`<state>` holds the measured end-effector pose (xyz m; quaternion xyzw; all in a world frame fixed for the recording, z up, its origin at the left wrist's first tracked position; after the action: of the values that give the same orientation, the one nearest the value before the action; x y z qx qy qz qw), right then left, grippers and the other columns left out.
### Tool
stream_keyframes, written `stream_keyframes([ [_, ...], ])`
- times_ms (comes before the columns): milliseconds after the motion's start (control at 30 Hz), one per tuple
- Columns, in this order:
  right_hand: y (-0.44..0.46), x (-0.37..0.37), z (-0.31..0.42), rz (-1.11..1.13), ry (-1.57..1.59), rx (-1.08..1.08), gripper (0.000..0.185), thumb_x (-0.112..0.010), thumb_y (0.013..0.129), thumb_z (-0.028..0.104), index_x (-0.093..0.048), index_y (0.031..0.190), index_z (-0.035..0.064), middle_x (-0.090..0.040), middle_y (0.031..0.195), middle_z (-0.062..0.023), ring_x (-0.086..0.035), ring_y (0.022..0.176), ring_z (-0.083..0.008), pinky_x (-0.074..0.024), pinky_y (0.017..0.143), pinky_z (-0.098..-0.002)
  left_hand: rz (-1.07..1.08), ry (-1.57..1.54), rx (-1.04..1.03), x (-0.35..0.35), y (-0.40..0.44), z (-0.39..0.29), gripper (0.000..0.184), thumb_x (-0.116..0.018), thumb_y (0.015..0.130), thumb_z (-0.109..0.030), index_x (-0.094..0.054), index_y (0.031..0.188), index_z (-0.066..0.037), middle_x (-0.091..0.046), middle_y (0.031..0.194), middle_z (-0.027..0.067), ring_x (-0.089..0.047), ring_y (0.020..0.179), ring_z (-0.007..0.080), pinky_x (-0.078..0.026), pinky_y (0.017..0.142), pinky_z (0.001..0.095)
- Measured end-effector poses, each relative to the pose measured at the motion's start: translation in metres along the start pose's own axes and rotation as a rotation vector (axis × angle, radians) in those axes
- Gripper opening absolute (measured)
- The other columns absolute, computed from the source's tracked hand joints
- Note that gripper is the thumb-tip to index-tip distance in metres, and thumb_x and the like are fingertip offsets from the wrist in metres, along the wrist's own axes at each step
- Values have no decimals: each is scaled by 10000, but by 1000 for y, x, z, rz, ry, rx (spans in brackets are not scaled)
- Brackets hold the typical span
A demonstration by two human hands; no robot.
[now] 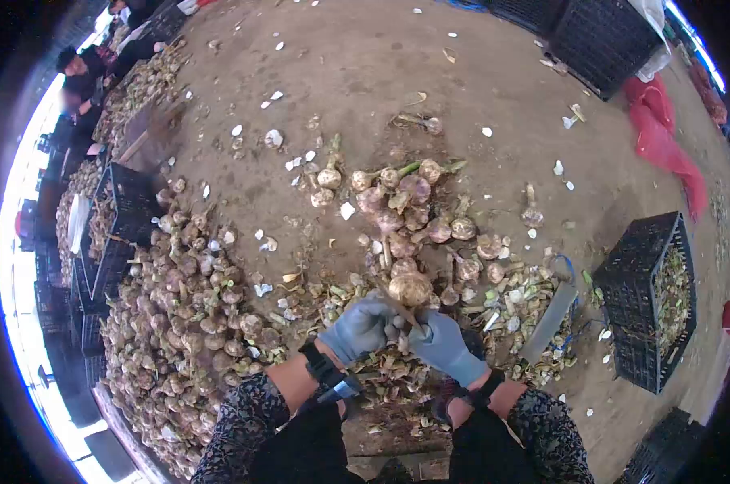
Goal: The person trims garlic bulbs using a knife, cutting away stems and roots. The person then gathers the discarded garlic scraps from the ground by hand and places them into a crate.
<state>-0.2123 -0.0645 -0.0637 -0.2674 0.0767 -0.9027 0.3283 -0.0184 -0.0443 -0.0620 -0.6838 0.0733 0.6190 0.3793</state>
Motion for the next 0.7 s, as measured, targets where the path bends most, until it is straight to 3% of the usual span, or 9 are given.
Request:
stream_keyframes([
  [100,-14,9,17,-136,-107,86,335,-699,662,170,-597,954,41,-613,795,-142,-619,727,-338,-492,656,-376,-76,217,-150,-12,-14,4,277,-565,810,-54,-565,1065,54,-637,918,166,-638,709,215,-530,610,267],
  [133,-19,11,16,-195,-112,149,315,-687,656,147,-611,947,55,-616,835,-141,-620,735,-338,-503,661,-371,-281,458,-286,-42,-20,7,458,-621,819,-159,-464,1208,26,-624,999,153,-640,766,207,-545,667,295],
  [167,-19,15,19,-191,-118,152,315,-687,656,147,-611,947,55,-616,835,-141,-620,735,-338,-503,661,-371,-279,453,-291,-38,-23,5,458,-621,819,-159,-464,1208,26,-624,999,153,-640,766,207,-545,667,295],
  [267,-18,27,29,-106,-272,138,274,-670,637,189,-596,888,108,-590,819,-108,-605,740,-347,-492,619,-410,-269,1275,-442,-3,-34,-3,753,-708,808,-233,-245,1370,-42,-589,1121,169,-607,1001,220,-549,773,353],
  [400,-11,20,48,92,-527,225,259,-633,674,209,-599,920,131,-600,800,-83,-624,701,-319,-496,587,-433,-150,770,-474,30,-40,6,638,-626,844,-10,-251,1360,-35,-552,1163,267,-640,924,304,-569,770,351],
  [500,-13,19,70,34,-460,286,189,-636,662,181,-594,832,110,-585,772,-91,-608,655,-317,-483,549,-412,-196,800,-427,18,-46,8,616,-570,865,39,-236,1373,-59,-558,1136,281,-634,945,312,-567,795,368],
  [567,-13,16,72,61,-485,266,204,-639,661,186,-593,847,115,-587,786,-90,-611,664,-317,-485,556,-418,-184,756,-409,1,-55,13,583,-556,892,-17,-230,1374,-60,-557,1121,293,-628,963,314,-563,813,380],
  [633,-11,14,72,89,-506,245,220,-642,660,192,-591,862,120,-589,799,-88,-614,673,-316,-487,564,-424,-124,394,-433,28,-53,18,474,-495,937,-67,-271,1353,-29,-561,1136,266,-618,996,287,-544,851,384],
  [700,-8,11,66,232,-520,184,284,-643,664,231,-589,927,139,-596,859,-99,-631,716,-321,-496,602,-441,-172,524,-423,32,-58,21,445,-475,945,-128,-299,1339,-20,-567,1138,250,-618,994,285,-536,860,384],
])
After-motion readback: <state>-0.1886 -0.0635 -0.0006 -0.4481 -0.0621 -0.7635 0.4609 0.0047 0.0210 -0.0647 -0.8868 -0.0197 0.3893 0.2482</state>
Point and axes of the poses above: each hand's wrist, its own y-axis towards the middle knuckle, its own x-axis out of the back of the hand, z = x × y, the point moved 1 cm from there along y, towards the middle knuckle
